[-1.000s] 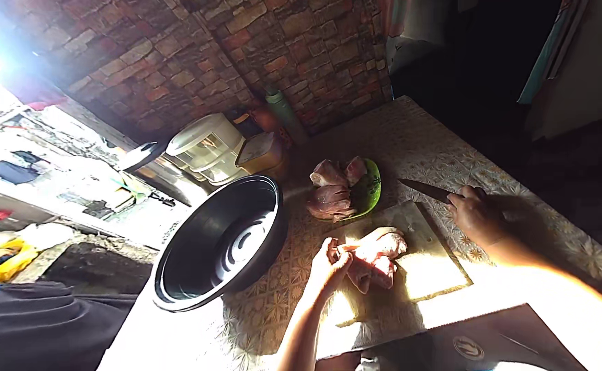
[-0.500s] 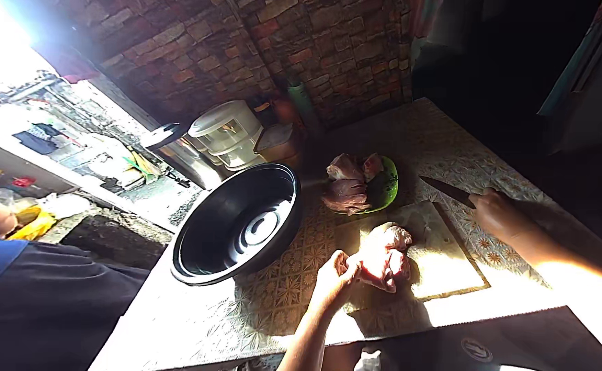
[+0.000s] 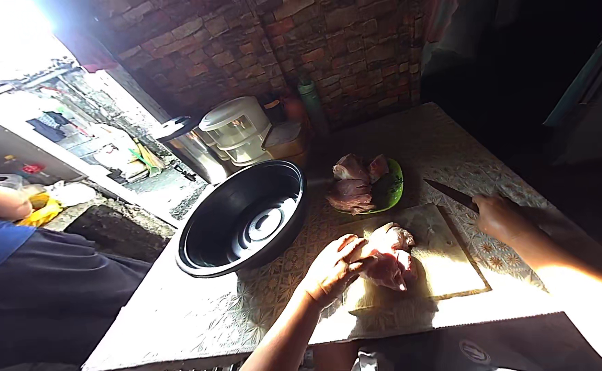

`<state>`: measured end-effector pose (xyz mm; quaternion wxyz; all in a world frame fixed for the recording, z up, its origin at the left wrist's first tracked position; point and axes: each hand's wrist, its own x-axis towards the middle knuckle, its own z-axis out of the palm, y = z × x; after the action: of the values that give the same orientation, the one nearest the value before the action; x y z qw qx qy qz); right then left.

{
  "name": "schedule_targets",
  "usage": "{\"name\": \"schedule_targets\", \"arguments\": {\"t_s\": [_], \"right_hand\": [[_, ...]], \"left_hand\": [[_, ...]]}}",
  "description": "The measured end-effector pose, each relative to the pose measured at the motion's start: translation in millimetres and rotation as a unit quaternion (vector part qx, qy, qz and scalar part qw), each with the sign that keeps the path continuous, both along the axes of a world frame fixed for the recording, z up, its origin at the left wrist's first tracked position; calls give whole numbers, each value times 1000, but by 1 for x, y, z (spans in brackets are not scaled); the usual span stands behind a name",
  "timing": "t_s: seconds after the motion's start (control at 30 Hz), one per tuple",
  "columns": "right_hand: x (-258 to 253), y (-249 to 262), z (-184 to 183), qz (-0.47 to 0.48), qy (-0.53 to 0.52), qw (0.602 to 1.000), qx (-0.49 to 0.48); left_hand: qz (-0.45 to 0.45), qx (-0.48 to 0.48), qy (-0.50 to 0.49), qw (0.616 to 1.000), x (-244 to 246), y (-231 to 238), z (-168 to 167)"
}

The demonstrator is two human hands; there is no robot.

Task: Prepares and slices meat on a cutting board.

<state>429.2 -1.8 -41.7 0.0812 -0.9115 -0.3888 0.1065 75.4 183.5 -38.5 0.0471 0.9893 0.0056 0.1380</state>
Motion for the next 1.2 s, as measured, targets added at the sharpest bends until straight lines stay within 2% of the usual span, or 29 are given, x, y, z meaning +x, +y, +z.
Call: {"name": "schedule_targets", "arguments": {"t_s": [0.13,0.23,0.37,0.53,0.67,0.73,0.83,0.93,1.0,1.13,1.2], "right_hand": [[-5,-6,-6,29,-40,999,-6],[-7,-7,-6,32,-51,998,4],[-1,-12,-11,-4,-39,997,68],[6,-17,-19,-26,-32,993,114],[11,-18,-27,-8,-34,991,127],[10,-20,-28,7,-44,993,109],[10,-20,-30,8,-59,992,112],[9,-20,-29,0,-48,992,121],[10,-20,-32,0,-48,991,124],[10,-20,-32,-5,-39,989,144],[12,-21,-35,-7,-35,986,164]], "left_hand": [[-84,-2,-12,996,13,-3,3],[-98,-48,-27,994,31,-9,0],[-29,-180,-43,982,50,-23,3],[66,-241,11,968,82,-43,54],[94,-318,-21,943,99,-39,85],[68,-406,-66,909,100,-34,92],[48,-567,-118,814,96,-36,101],[82,-641,-150,748,90,-38,93],[130,-673,-160,711,86,-38,73],[295,-681,-151,653,73,-33,10],[358,-679,-148,623,66,-30,-1]]}}
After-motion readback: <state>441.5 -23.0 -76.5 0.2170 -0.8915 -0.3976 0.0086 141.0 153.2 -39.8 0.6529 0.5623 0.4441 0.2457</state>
